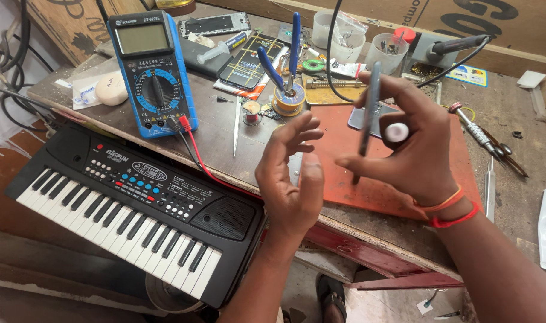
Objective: The person pries open the back cover of a smartphone using a screwdriver, working the tool around the edge of the device. They then separate the back panel, lift out the battery, and work on the exposed internal components on the workbench.
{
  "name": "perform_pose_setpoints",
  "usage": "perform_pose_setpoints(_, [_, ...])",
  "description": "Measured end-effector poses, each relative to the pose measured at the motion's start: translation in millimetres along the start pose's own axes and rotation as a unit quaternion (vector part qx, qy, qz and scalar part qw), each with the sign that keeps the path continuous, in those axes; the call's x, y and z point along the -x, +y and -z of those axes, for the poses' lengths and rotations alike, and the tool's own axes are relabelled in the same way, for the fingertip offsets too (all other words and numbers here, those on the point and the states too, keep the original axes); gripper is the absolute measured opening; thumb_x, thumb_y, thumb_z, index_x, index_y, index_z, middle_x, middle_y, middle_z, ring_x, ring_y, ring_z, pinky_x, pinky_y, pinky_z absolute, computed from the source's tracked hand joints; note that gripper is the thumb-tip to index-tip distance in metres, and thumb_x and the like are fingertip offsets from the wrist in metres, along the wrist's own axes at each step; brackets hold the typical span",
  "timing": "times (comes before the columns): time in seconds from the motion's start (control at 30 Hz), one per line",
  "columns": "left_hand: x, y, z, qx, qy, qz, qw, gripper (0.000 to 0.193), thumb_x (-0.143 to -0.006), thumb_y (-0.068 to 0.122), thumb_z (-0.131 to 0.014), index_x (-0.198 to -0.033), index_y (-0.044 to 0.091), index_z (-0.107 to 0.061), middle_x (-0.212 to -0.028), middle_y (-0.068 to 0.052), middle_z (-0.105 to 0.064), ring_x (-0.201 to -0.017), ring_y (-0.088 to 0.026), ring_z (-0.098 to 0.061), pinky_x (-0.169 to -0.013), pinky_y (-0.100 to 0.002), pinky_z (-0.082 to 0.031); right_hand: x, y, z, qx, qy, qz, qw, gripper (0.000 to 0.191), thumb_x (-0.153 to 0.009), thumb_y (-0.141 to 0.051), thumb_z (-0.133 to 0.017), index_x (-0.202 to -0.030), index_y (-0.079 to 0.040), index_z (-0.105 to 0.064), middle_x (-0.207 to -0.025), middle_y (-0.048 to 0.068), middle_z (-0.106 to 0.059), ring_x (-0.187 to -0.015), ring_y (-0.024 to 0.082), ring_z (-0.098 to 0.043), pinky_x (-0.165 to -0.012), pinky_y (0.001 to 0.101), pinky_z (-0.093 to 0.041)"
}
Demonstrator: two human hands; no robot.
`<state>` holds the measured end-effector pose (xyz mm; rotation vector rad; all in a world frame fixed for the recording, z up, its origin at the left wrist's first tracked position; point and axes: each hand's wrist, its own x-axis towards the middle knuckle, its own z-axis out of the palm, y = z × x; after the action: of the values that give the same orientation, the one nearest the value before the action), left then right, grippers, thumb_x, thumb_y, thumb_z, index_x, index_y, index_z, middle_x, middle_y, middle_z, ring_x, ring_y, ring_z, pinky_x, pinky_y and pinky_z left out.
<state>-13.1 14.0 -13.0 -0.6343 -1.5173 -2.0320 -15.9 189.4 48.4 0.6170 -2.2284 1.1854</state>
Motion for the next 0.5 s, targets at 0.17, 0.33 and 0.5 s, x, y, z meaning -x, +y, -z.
perform_pose_setpoints(0.17, [1.3,2.6,-0.8,-0.1,-0.066,-0.066,0.991,0.077,-0.096,0.049,-0.072,-0.149,0.0,-0.046,-0.139,-0.014,-0.063,-0.126,-0.023,-0.065,-0.11,-0.034,-0.056,3.4,11.5,9.0,-0.42,-0.033,-0.045,0.906,0.09,-0.082,-0.034,-0.097,-0.149,0.001,-0.048,-0.137,0.012,-0.064,-0.122,0.018,-0.067,-0.106,0.0346,-0.057])
perform_pose_setpoints(0.33, [0.9,0.2,-1.2,-0.165,-0.104,-0.057,0.979,0.092,-0.086,0.06,-0.081,-0.147,0.0,-0.05,-0.136,-0.012,-0.067,-0.126,-0.021,-0.068,-0.107,-0.033,-0.057,0.4,12.1,17.5,-0.555,-0.043,-0.06,0.829,0.098,-0.082,-0.039,-0.095,-0.154,-0.002,-0.04,-0.144,0.011,-0.059,-0.13,0.018,-0.062,-0.112,0.0371,-0.052])
perform_pose_setpoints(0.5, [4.0,1.4,2.3,-0.112,-0.093,-0.047,0.988,0.085,-0.086,0.051,-0.086,-0.147,0.003,-0.052,-0.135,-0.01,-0.07,-0.123,-0.018,-0.072,-0.106,-0.032,-0.058,-1.7,3.8,14.9,-0.57,-0.055,-0.077,0.816,0.094,-0.082,-0.031,-0.094,-0.156,-0.004,-0.041,-0.141,0.011,-0.06,-0.124,0.015,-0.068,-0.113,0.0347,-0.057])
